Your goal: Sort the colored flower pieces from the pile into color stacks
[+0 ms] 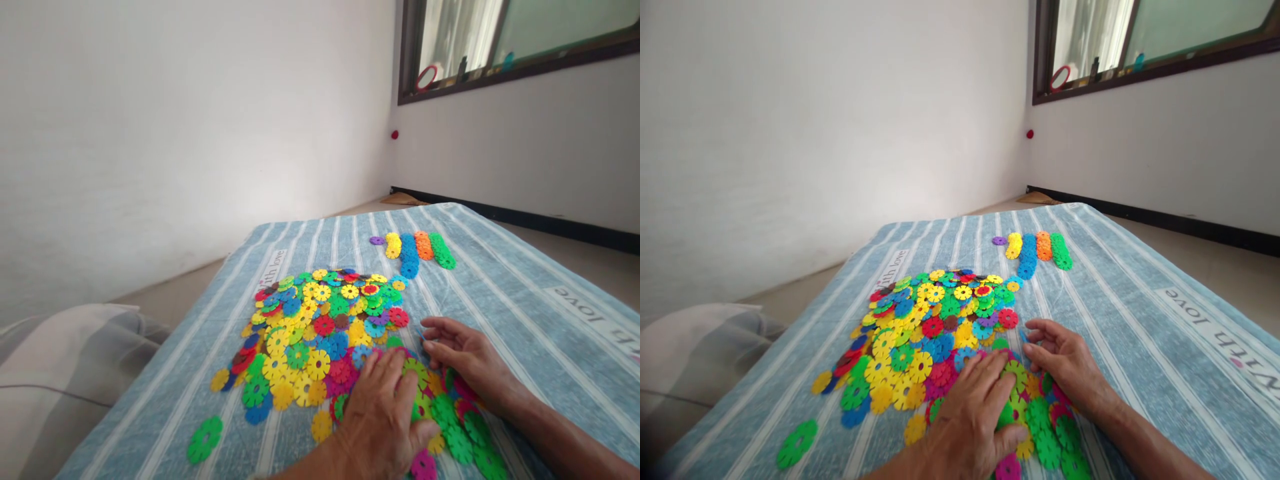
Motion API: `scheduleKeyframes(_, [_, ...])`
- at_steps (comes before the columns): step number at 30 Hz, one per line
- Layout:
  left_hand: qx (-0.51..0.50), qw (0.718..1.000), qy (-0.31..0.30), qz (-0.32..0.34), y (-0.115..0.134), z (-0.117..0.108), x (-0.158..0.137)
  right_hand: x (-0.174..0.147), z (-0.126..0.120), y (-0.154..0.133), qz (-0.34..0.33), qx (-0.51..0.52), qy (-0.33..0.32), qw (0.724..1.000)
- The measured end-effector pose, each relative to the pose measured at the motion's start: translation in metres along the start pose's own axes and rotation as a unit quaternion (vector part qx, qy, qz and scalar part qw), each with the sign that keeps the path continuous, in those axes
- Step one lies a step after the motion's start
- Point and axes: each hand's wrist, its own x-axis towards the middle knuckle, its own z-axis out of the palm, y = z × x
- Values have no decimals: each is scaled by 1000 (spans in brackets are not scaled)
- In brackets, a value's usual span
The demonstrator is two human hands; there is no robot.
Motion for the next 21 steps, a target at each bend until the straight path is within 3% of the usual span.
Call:
scheduleKeyframes(5, [-31,998,34,36,-1,-8,3,-1,0,-2,5,0,-4,1000])
scheduleKeyframes(8, [13,999,17,-39,-16,-28,10,-1,0,-4,5,-9,-6,1000])
scheduleKeyframes(12, [38,980,-91,-172,-40,-58,17,-1,0,-6,4,-26,-13,1000])
scheduleKeyframes(15, [20,973,-131,-189,-47,-68,19,-1,1,-6,-1,-35,-7,999])
scheduleKeyframes(21, [13,974,-129,-188,-45,-58,16,-2,2,-1,-21,-48,6,999])
